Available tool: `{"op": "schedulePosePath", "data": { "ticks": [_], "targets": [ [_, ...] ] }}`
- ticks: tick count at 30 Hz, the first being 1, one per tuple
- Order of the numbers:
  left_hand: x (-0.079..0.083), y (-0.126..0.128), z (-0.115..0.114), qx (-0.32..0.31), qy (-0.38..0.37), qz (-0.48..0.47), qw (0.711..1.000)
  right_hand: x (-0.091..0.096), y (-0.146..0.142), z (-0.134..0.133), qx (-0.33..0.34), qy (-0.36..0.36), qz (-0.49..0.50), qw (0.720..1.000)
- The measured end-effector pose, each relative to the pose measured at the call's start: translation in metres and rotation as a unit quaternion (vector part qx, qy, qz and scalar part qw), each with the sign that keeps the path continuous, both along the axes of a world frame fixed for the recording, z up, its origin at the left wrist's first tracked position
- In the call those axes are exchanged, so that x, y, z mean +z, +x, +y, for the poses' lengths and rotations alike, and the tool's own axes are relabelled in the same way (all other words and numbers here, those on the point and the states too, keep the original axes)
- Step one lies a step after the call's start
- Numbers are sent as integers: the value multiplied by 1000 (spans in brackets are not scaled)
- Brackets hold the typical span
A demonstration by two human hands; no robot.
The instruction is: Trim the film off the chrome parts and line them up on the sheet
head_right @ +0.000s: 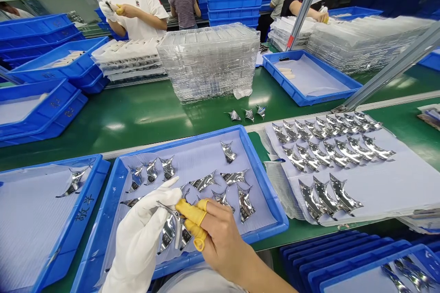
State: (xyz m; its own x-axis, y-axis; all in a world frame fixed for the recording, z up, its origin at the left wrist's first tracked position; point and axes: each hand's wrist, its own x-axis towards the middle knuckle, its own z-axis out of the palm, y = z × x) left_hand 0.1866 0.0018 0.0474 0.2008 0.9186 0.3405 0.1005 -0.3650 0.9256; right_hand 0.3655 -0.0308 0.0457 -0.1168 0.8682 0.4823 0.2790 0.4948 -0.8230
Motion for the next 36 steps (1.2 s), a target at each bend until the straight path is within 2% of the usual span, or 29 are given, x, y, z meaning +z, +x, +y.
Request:
{"op": "schedulePosePath", "data": {
  "ticks": [9,13,17,19,23,26,30,33,36],
  "targets": [
    [0,4,-1,12,-17,-13,1000,-12,-3,-1,-33,27,-21,999],
    [-4,5,-3,13,-31,2,999,-8,-7,-3,-43,-14,-19,999],
    [-8,4,-7,18,-54,13,998,-4,-10,-4,-41,-87,48,994],
    [-8,3,-7,23,-55,10,998,-5,-11,-5,-41,-98,79,991],
    [-5,2,-4,32,-42,6,999,-14,-8,-10,-49,-53,94,993],
    [-4,2,-3,35,-34,-5,999,-16,-4,-13,-51,-6,53,997],
    [-5,2,-5,32,-47,-12,998,-4,5,-9,-37,-5,-22,999],
    [-5,3,-6,36,-86,-28,995,6,8,-4,-14,-11,-42,999],
    [-2,5,-6,32,-112,-43,992,7,5,0,-2,9,-54,998]
  ]
}}
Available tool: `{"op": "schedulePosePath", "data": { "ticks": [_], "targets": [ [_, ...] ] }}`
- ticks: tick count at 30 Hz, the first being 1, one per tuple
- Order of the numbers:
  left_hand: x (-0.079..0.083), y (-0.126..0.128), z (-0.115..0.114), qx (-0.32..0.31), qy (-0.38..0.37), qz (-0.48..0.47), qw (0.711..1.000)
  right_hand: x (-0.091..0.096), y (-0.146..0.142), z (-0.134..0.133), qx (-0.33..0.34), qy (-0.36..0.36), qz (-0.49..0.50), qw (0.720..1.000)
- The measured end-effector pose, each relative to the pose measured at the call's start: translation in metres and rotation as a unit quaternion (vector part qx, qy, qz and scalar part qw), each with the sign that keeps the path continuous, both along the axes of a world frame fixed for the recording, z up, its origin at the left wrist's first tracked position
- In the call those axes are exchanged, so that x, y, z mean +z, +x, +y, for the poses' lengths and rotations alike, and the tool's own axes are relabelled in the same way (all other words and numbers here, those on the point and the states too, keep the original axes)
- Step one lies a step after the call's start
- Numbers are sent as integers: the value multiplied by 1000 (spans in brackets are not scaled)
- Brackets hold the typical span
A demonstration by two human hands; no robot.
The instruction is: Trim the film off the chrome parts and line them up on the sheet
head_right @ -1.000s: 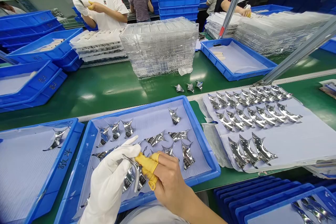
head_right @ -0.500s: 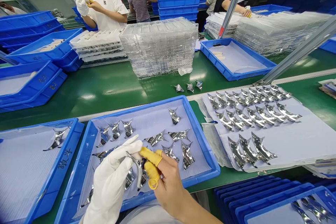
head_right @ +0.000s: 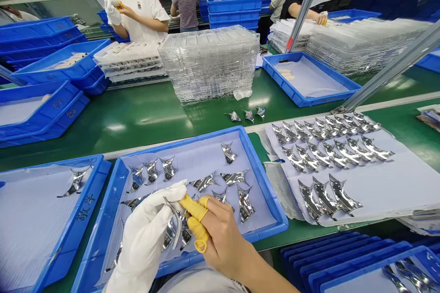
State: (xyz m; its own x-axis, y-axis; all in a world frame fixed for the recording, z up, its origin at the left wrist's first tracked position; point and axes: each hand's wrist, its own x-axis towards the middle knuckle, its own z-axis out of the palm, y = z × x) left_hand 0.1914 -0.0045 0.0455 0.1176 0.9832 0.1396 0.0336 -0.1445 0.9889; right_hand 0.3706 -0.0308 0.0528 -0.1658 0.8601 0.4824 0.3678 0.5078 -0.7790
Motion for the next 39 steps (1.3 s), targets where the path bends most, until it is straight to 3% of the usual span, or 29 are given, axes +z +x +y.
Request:
{"op": "schedulePosePath", "data": {
  "ticks": [9,22,32,39],
  "targets": [
    [-3,-2,1,-11,3,0,1000,-13,-5,-2,-14,32,5,999],
    [-3,0,-4,-16,-4,31,999,-5,-12,-4,-1,-98,113,989],
    [-7,-2,-4,-28,-12,23,999,-6,-6,1,-7,25,53,998],
    [-10,-5,-4,-28,6,46,999,-8,-8,0,-13,6,32,999]
  ]
}}
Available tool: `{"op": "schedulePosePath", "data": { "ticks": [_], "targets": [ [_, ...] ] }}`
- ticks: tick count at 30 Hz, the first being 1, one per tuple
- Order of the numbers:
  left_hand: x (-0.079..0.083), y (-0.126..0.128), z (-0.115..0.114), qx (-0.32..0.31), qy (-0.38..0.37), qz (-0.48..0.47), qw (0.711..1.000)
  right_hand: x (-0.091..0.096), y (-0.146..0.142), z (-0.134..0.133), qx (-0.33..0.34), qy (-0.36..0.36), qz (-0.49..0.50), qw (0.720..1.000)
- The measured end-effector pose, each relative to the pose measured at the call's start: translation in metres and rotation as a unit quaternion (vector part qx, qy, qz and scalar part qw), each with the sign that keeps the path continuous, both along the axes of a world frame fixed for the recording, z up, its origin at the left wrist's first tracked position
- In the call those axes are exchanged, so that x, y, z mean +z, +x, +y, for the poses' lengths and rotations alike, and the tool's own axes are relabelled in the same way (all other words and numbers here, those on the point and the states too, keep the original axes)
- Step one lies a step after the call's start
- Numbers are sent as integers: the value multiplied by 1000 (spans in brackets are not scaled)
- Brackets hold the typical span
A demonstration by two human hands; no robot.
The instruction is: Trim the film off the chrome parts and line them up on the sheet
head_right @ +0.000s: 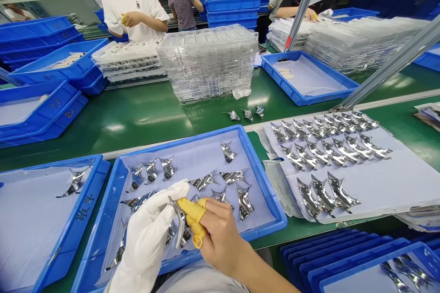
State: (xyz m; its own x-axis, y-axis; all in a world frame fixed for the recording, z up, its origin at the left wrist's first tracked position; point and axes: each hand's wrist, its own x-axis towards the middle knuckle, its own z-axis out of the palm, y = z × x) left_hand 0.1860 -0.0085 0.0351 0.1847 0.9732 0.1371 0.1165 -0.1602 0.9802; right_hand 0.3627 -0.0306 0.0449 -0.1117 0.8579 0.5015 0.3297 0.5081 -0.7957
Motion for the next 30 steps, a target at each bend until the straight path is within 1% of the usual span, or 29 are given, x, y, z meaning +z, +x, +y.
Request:
{"op": "schedulePosePath", "data": {
  "ticks": [3,7,10,18,22,25,27,30],
  "targets": [
    [-1,0,2,-11,7,5,1000,0,-1,0,2,-38,18,999],
    [-1,1,3,-13,7,3,1000,1,-3,1,23,-88,84,992],
    [-1,1,3,-10,-6,3,1000,1,-3,1,39,-97,118,988],
    [-4,-1,0,4,-32,-14,999,-1,0,2,40,-30,64,997],
    [-3,0,1,22,-56,-48,997,-5,2,1,50,-26,67,996],
    [0,2,3,36,-69,-65,995,-9,2,-2,22,-30,80,996],
    [1,5,4,50,-80,-86,992,-12,1,-4,-10,-16,59,998],
    [3,9,5,86,-106,-123,983,-18,-3,-7,-53,57,-16,997]
  ]
}}
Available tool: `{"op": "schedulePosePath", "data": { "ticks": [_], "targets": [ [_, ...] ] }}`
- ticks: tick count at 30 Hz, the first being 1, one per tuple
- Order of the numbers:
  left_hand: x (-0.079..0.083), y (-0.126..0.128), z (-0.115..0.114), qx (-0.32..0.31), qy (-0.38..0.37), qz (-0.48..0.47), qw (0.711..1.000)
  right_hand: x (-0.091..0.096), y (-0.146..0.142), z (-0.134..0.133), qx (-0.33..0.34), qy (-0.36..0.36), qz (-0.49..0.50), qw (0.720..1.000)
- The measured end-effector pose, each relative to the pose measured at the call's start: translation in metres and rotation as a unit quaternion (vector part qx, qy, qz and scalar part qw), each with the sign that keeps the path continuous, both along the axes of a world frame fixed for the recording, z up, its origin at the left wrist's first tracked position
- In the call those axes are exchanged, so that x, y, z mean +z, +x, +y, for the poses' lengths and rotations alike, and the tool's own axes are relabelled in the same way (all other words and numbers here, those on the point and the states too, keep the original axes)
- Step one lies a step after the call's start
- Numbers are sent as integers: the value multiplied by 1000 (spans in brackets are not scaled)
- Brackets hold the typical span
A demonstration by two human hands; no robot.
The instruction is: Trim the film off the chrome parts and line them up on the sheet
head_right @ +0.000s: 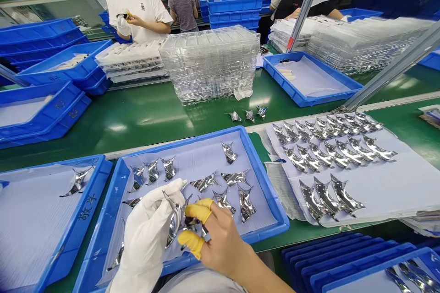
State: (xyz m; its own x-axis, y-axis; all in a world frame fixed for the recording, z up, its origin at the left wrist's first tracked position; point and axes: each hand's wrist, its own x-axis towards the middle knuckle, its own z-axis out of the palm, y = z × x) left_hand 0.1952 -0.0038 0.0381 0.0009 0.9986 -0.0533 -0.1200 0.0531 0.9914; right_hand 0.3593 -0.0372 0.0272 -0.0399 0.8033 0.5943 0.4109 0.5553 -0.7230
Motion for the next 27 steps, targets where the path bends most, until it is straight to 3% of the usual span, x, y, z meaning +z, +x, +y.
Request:
{"op": "schedulePosePath", "data": {
  "ticks": [6,12,20,27],
  "targets": [
    [1,5,-1,29,-37,-29,999,-11,-6,-1,-35,66,-66,995],
    [7,3,5,42,-2,31,999,-11,-1,-5,-38,77,-97,992],
    [15,0,9,75,10,76,994,2,0,-2,19,-52,57,997],
    [23,11,5,78,-24,146,986,7,-2,0,-8,-142,110,984]
  ]
}}
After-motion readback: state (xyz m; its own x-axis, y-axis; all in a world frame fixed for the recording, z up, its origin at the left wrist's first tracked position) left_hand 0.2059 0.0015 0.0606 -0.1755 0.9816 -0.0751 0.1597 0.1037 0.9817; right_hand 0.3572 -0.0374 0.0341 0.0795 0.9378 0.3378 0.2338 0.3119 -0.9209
